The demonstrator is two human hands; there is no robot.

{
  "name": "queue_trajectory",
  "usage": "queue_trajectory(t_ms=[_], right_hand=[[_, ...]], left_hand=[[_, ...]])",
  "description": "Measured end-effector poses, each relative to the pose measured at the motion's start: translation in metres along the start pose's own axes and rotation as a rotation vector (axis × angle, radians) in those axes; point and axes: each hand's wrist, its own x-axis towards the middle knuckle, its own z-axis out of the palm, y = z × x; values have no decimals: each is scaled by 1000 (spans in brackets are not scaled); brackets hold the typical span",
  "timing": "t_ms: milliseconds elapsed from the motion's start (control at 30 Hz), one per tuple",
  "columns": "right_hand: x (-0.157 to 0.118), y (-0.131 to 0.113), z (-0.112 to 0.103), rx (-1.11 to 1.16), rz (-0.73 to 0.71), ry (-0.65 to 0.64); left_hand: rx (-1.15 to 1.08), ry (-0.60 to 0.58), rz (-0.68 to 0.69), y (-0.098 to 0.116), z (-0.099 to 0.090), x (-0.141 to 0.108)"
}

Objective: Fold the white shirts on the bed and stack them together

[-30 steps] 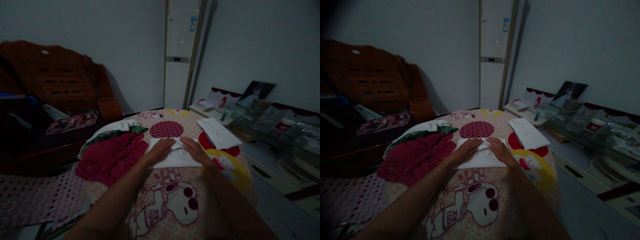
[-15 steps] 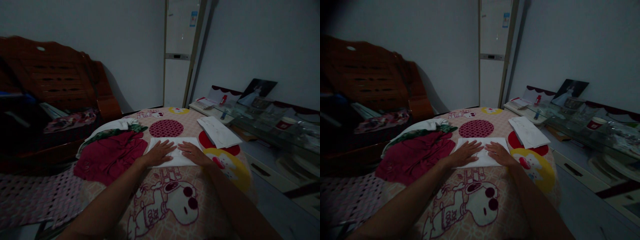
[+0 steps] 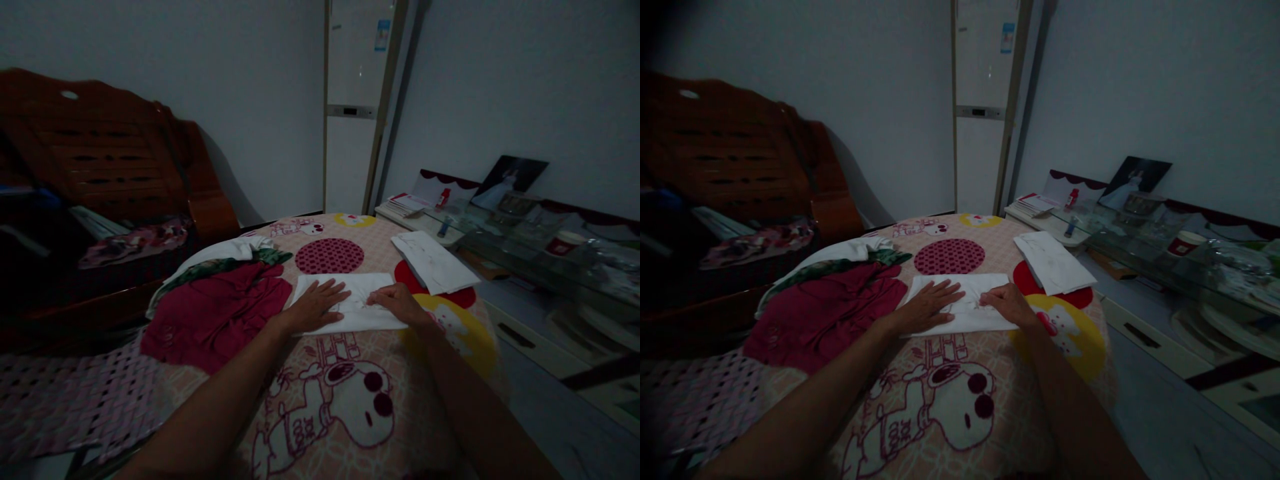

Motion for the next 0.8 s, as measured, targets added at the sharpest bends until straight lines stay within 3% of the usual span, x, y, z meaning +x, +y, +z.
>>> queue_trajectory(t_ms=[133, 233, 333, 467, 600, 667, 800], right_hand=[[4, 3, 1, 73, -82, 154], [6, 9, 5, -22, -199, 180], [5, 18, 15, -284, -281, 65], [2, 25, 29, -665, -274, -134], [1, 23, 33, -813, -244, -175], [1, 20, 32, -832, -225, -190], [0, 15, 30, -847, -201, -209]], left_hand=[[46, 66, 6, 12, -5, 1], [94, 62, 6, 19, -4, 4], [124, 15, 18, 21, 4, 4], [132, 36, 27, 21, 13, 3], [32, 90, 31, 22, 11, 4], [-68, 191, 14, 16, 4, 5], [-245, 562, -187, -15, -16, 0]])
